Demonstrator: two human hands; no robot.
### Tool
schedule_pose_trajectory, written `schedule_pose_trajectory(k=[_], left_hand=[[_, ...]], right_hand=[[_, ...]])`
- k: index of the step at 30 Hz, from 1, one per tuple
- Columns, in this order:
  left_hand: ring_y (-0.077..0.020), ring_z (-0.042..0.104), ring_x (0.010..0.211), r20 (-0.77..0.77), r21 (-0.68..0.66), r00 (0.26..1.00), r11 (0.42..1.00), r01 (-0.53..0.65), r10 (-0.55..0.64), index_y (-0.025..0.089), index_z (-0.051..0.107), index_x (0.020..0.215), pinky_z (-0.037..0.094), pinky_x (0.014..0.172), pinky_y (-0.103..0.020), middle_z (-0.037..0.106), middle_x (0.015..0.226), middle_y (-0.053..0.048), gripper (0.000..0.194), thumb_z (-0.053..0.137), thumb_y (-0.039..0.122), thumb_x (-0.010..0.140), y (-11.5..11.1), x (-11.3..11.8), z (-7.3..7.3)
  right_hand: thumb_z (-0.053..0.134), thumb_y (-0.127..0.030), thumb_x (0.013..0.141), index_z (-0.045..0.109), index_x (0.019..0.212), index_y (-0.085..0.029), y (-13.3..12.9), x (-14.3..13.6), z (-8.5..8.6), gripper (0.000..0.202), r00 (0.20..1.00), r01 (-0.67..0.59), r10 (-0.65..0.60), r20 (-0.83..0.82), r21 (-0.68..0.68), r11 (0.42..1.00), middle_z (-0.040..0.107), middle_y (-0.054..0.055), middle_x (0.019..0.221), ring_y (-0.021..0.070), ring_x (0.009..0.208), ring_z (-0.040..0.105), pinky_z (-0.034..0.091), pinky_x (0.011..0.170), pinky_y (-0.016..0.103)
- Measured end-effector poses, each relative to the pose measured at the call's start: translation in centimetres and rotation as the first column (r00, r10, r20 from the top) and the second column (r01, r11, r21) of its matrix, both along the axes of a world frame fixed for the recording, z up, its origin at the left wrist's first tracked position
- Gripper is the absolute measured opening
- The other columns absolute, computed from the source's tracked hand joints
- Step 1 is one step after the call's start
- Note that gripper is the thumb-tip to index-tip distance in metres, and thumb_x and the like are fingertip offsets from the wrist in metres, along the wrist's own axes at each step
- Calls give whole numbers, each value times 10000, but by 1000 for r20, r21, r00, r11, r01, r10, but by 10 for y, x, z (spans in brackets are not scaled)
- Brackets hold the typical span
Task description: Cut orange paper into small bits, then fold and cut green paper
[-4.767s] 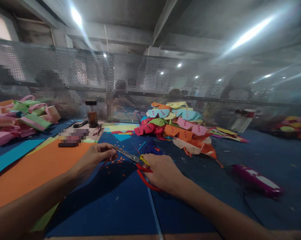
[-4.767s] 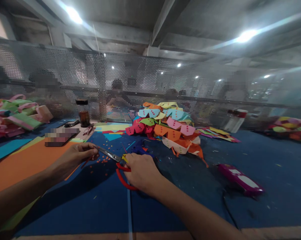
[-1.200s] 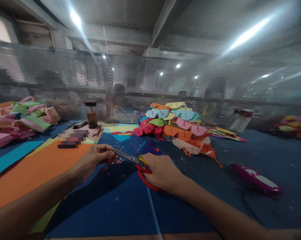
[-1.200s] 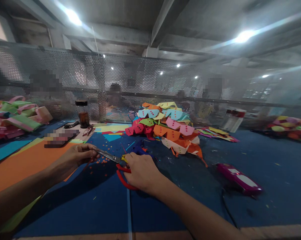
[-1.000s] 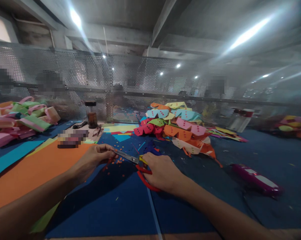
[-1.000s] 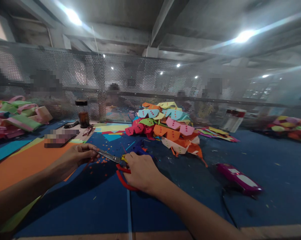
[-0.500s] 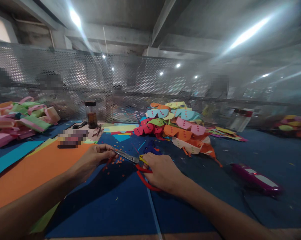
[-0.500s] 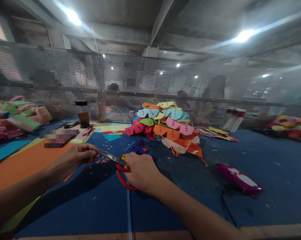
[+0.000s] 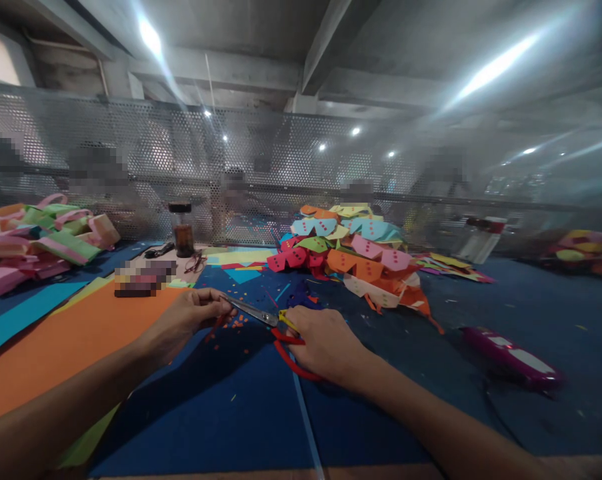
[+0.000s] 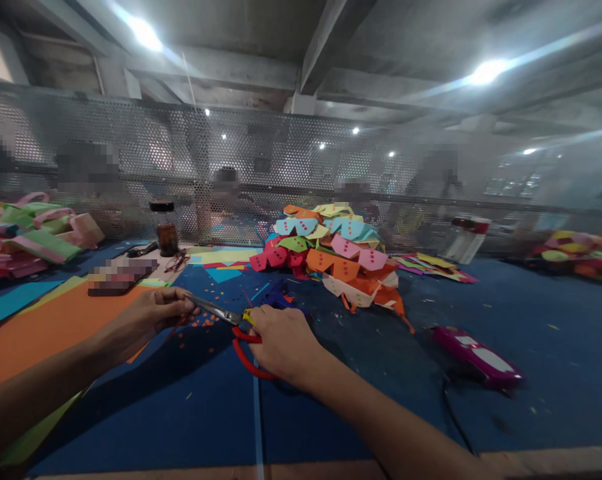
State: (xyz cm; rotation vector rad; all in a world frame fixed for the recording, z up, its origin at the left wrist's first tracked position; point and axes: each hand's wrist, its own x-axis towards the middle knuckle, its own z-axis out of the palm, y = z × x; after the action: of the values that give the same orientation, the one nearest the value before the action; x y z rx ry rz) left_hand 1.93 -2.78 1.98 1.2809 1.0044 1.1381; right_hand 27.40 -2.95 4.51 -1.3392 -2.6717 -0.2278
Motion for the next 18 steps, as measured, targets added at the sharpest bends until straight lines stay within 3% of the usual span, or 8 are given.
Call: schedule_pose_trajectory(k=[5, 9, 14, 18], left_hand=[[-110, 601, 660, -52, 38, 998, 998, -42, 44, 167, 668, 770, 456, 632, -210, 687, 714, 2, 196, 767, 333, 739, -4, 5, 4], [-125, 624, 621, -81, 75, 995, 996, -52, 58, 187, 596, 781, 440, 561, -211, 686, 657, 19, 249, 789, 326, 710, -10, 15, 4], [-88, 531, 483, -90, 117, 995, 991, 64, -53, 197, 531, 753, 324, 443, -182, 660, 596, 36, 300, 795, 331, 703, -17, 26, -5], [-91, 543, 545, -60, 127, 991, 984, 126, -119, 179, 566, 739, 374, 507, -194, 632, 618, 36, 270, 795, 318, 707, -24, 34, -10]], right_hand=[[519, -426, 887, 603, 814, -184, 6, -1, -4, 266, 982, -28, 3, -187, -131, 991, 642, 27, 759, 145, 653, 548, 259, 560, 257], [588, -473, 847, 605, 801, -173, 6, -4, -5, 304, 895, -137, -36, -444, -352, 926, 610, -1, 722, 119, 613, 492, 288, 543, 233], [611, -452, 840, 631, 878, -153, -1, -12, -8, 301, 776, -312, -66, -627, -473, 824, 604, -6, 747, 113, 623, 482, 323, 540, 223], [648, -409, 813, 640, 878, -148, -6, -15, -9, 268, 748, -355, -67, -660, -483, 800, 615, -8, 754, 112, 632, 492, 337, 547, 218]])
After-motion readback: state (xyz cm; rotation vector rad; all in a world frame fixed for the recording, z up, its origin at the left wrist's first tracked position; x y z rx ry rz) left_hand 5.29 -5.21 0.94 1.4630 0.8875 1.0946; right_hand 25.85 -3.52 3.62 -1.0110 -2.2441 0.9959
